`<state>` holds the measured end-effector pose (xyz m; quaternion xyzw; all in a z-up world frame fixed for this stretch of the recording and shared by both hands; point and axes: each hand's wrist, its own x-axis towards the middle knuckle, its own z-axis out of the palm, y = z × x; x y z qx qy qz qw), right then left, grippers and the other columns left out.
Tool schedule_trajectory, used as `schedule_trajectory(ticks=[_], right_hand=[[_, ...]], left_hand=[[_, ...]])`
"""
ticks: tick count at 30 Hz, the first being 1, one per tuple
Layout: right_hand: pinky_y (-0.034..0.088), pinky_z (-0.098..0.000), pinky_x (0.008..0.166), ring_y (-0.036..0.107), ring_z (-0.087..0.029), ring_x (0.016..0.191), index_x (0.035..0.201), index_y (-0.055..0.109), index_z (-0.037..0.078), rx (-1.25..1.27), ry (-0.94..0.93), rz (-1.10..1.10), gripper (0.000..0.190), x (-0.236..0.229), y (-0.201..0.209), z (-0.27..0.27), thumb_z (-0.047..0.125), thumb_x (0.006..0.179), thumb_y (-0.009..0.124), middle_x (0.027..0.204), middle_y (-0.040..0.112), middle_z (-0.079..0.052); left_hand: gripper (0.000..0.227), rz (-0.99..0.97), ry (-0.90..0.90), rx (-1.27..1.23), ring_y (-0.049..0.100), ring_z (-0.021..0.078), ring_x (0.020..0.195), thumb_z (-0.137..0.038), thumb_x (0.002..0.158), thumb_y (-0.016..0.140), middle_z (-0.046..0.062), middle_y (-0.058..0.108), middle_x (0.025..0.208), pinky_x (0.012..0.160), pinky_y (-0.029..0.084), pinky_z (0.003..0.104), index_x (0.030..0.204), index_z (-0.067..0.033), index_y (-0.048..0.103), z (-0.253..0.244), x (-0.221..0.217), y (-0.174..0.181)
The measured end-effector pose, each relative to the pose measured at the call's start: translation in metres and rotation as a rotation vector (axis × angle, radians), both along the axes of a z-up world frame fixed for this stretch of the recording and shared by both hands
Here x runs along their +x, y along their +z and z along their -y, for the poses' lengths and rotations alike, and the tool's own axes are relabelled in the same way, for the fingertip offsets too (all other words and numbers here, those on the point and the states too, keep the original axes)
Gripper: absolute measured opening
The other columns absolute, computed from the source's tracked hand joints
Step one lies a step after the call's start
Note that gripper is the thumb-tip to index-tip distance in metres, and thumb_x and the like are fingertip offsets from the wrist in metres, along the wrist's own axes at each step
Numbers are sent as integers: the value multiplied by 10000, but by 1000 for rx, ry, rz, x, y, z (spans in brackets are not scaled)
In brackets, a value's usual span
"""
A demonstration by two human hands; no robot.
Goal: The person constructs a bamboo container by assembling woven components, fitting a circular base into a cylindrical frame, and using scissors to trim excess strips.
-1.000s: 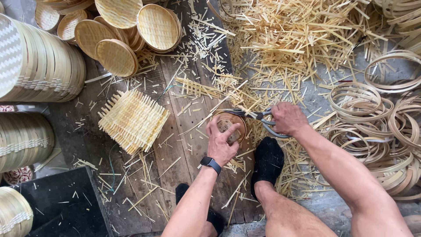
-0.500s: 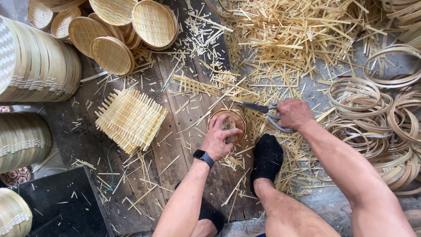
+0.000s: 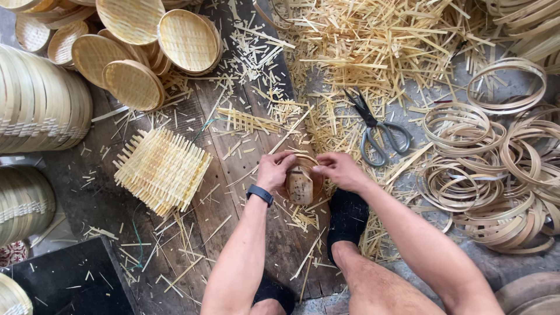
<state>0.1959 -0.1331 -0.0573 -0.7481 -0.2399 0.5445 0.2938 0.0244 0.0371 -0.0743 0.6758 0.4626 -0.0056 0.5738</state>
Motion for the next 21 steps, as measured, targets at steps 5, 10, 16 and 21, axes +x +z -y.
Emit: schedule_trajectory(ticks=[5,10,16,21], right_hand=[[518,-309,620,641,-133,654,957,802,34,-55,-155,22,219,-7,-1,-13,223,846,818,789,759,-90],[496,-293,550,624,-138,585,941,804,46,-102,-172,53,207,-6,5,-13,234,857,824,736,743,-80],[645,-321,663,745,-184,733,1049,704,-8,-113,-329,-391,266,-4,4,13,201,892,747,923,750,-118],[661,-365,674,725,-216,737,1021,669,-32,-13,-504,-630,199,-12,-15,27,83,877,744,907,710,-142]], left_hand=[[244,-33,101,184,693,267,893,-291,834,804,129,713,909,812,538,369,1037,-158,826,22,9,-11],[236,-38,106,220,683,267,930,-275,867,805,151,710,944,835,529,364,1048,-128,836,25,8,-19],[318,107,552,-337,700,198,962,-176,880,773,129,774,1068,875,554,326,1116,37,772,14,-7,-18],[332,193,811,-811,695,171,822,-225,974,636,74,758,1016,758,566,335,1204,14,655,40,-62,3]])
